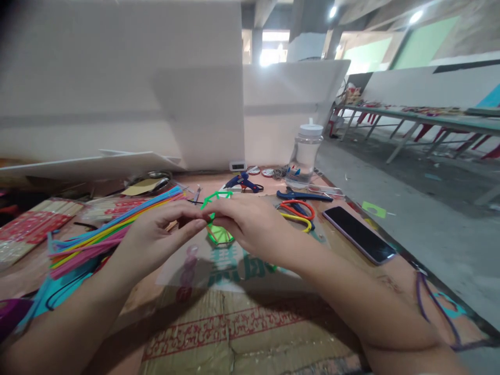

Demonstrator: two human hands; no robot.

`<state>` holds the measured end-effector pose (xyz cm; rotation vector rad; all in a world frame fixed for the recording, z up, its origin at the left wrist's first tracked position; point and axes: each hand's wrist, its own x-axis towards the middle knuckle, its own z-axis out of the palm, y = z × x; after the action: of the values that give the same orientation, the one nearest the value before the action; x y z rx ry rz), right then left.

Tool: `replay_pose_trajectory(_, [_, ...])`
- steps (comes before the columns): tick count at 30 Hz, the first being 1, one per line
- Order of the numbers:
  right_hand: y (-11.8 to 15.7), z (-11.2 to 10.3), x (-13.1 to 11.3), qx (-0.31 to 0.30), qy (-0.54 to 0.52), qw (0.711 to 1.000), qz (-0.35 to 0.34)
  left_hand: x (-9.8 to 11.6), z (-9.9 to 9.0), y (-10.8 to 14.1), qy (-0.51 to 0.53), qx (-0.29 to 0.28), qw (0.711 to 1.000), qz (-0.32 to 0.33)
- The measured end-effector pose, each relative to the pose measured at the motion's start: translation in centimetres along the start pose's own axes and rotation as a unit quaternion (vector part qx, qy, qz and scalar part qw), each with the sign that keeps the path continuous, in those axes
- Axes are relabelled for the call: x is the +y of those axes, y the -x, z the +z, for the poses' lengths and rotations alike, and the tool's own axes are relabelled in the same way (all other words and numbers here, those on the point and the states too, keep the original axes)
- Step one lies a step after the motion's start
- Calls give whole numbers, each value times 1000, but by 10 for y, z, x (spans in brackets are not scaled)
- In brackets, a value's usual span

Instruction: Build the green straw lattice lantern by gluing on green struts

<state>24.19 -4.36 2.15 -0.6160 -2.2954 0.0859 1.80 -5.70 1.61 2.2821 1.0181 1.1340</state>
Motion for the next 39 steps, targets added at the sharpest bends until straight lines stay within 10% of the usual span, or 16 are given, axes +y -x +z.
replay_pose_trajectory(10, [7, 16, 19, 31, 42, 998, -37, -12, -8, -4, -72, -46, 996, -8])
replay_pose_trajectory(25, [20, 36, 40, 22, -40, 991, 126, -66, -18, -16, -117, -58, 991, -6])
replay_pose_trajectory(39, [26, 44, 45, 2, -26, 994, 109, -68, -17, -14, -123, -114, 986, 22])
